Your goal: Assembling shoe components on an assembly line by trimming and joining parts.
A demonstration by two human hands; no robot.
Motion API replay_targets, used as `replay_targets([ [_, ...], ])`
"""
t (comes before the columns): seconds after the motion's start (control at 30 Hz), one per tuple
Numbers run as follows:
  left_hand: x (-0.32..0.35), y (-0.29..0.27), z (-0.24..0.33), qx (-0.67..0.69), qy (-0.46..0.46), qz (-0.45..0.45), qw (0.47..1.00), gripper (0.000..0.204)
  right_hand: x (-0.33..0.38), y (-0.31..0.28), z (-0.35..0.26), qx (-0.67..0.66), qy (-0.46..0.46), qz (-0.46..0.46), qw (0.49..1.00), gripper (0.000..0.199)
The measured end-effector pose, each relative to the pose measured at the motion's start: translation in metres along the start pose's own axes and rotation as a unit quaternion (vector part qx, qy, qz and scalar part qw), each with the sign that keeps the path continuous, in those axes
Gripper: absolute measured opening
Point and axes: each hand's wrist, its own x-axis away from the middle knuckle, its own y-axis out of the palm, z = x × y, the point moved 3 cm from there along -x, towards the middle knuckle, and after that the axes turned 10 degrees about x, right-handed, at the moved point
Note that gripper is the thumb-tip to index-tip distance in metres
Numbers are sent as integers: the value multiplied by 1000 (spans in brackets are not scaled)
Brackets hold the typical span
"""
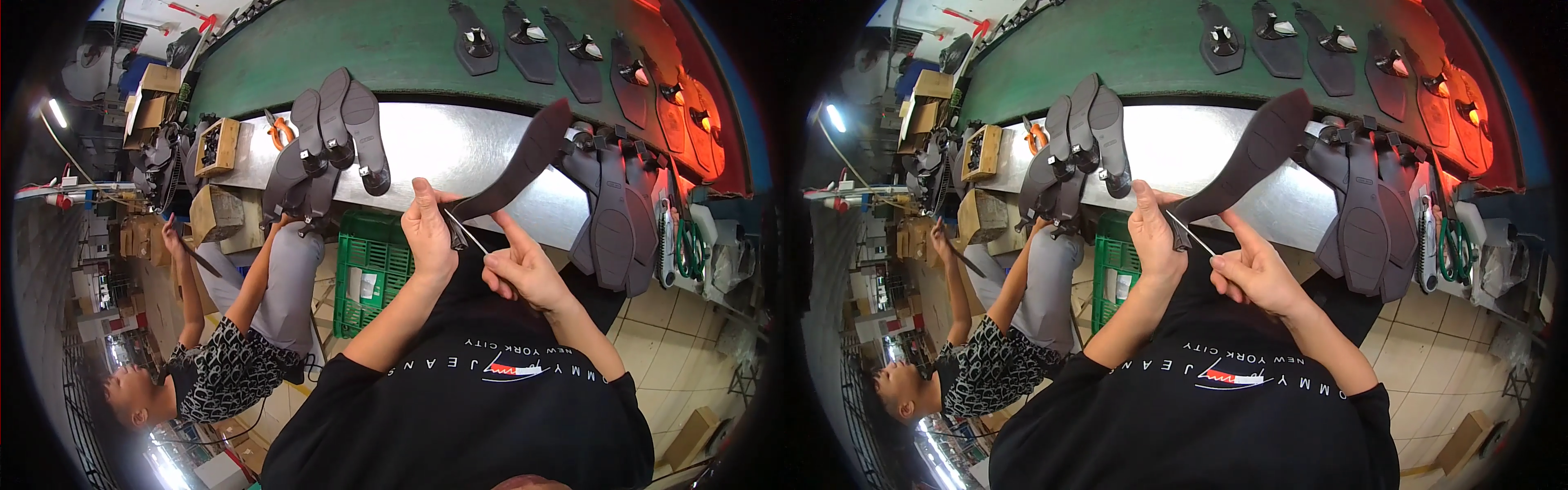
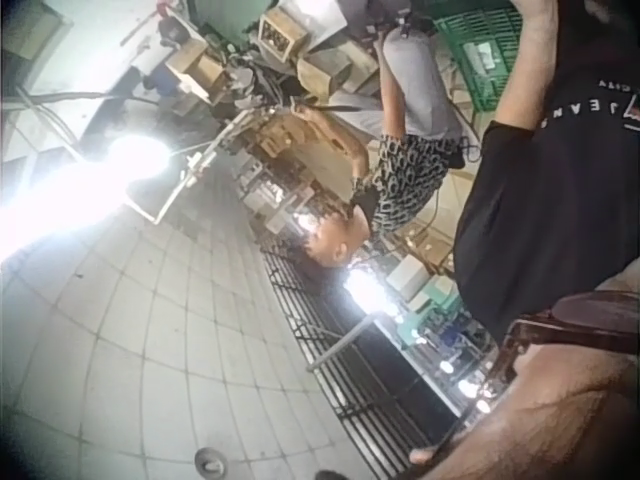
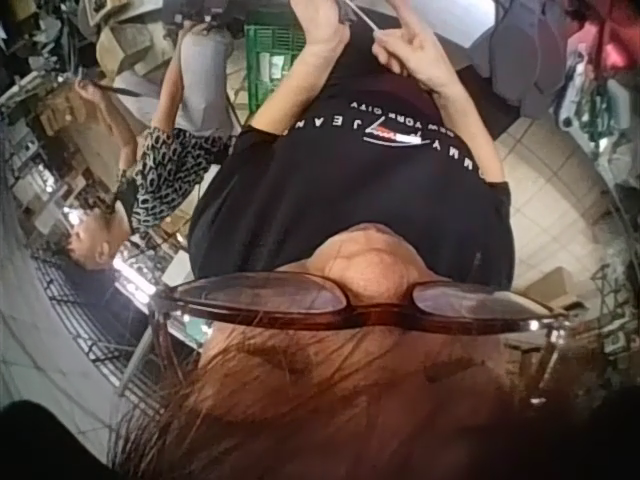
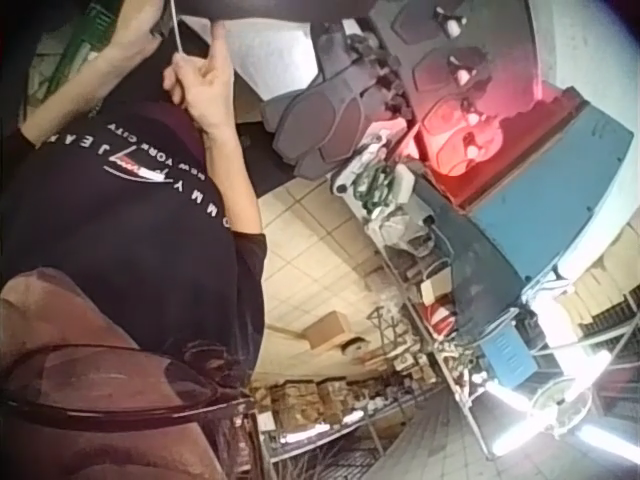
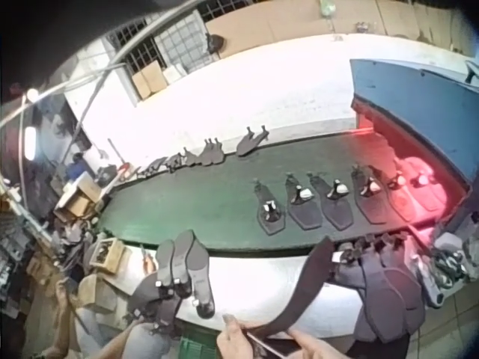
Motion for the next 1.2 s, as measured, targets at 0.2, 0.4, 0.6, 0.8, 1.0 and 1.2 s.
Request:
replay_targets([
  [0.2, 1, 5, 7, -44, 64, -5, 997, 64, -7, -18, -8, -188, -32, 1, 982, 34],
  [0.4, -8, 4, 22, -34, 79, 15, 996, 68, 9, -16, -19, 133, -76, 63, 986, 21],
  [0.6, -7, 13, 21, 21, 38, -26, 999, 69, -1, 1, -25, 468, -323, 227, 791, 11],
  [0.8, -14, 5, 19, 65, -120, -5, 991, 64, 8, 17, -26, 465, -371, 184, 783, 10],
  [1.0, -7, 27, 11, 274, -357, -43, 892, 54, 12, 10, -37, 458, -381, 249, 764, 5],
  [1.2, -2, 20, -15, 414, -342, -165, 827, 57, 12, 8, -40, 481, -334, 254, 770, 5],
])
